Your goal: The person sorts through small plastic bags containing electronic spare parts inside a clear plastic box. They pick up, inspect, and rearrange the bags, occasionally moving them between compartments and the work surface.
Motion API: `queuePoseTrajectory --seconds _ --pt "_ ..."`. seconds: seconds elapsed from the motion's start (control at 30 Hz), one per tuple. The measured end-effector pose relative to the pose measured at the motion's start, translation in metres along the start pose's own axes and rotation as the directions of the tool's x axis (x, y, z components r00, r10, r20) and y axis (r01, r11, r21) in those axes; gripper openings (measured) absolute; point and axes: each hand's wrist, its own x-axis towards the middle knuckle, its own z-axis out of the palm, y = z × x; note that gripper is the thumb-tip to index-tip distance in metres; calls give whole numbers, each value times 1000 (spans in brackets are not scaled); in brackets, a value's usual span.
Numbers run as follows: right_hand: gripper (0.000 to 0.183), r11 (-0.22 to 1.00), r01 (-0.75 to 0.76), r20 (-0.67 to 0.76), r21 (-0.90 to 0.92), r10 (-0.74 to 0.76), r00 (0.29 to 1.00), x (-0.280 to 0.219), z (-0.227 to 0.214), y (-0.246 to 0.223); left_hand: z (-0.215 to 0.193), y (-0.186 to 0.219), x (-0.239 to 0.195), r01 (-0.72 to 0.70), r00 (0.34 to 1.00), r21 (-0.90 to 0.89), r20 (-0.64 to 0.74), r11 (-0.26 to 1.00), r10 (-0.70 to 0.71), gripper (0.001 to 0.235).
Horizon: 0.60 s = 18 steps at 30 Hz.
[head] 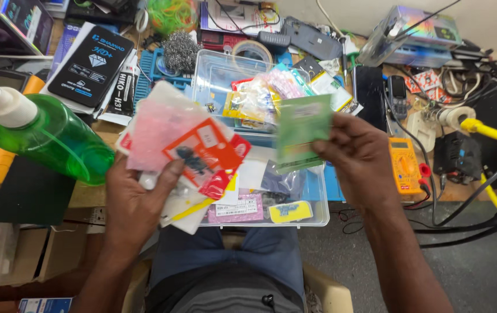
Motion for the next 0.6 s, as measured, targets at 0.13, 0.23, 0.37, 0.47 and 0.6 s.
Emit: queuePoseTrajectory --seconds 0.13,0.23,0.37,0.47,0.6 --pt "50 929 139 251 -343 -52 967 5 47 -19 19 10 0 -37 996 -15 78 999 38 42" --pt "51 837 282 331 -468 -130 935 10 65 -30 23 16 2 6 997 -85 83 996 2 39" --pt "52 708 390 389 -588 -175 904 9 73 -35 25 16 2 -24 996 -124 88 992 35 46" --pt "47 650 548 428 -527 -353 832 7 66 -30 18 13 3 -42 999 7 31 999 42 44" --pt "47 418 306 391 -855 132 911 10 44 -19 -6 5 -1 -27 998 -65 -64 998 22 42"
